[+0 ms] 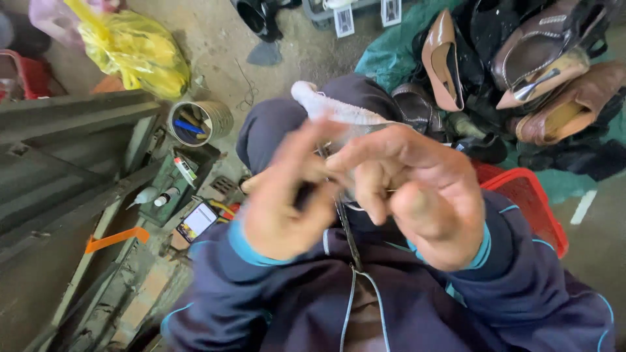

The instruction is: Hand-stitching a sole onto a shoe using a needle and thread.

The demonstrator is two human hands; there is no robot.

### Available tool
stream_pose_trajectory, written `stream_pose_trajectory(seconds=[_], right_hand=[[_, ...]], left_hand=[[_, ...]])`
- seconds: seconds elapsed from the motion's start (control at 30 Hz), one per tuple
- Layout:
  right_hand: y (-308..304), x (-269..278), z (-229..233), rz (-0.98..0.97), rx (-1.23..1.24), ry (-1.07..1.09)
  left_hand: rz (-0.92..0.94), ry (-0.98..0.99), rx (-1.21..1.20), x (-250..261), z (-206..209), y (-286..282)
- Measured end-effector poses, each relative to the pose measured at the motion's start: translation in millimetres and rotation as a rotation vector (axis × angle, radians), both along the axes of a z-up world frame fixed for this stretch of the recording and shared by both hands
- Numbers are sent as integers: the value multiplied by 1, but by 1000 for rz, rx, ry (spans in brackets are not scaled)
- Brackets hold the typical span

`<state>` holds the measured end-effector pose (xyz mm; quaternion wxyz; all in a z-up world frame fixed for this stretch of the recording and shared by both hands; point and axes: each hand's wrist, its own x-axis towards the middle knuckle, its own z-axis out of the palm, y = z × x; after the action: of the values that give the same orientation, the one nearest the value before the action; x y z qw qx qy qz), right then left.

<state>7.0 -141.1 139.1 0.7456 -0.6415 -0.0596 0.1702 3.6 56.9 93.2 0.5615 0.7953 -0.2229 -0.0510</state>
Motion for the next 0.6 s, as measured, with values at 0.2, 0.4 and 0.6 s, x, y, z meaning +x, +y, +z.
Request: stream_pose_trajectory(seconds=[0.2, 0.4, 0.6], right_hand=[[-85, 15, 2, 60, 326, -109], [-179, -3, -69, -414, -181, -303], [-142, -25, -57, -633, -715, -484]], left_hand=[[-482, 527, -359, -19, -1, -26], [-60, 569, -260, -5, 16, 23], [-171, -7, 350, 24, 37, 35]])
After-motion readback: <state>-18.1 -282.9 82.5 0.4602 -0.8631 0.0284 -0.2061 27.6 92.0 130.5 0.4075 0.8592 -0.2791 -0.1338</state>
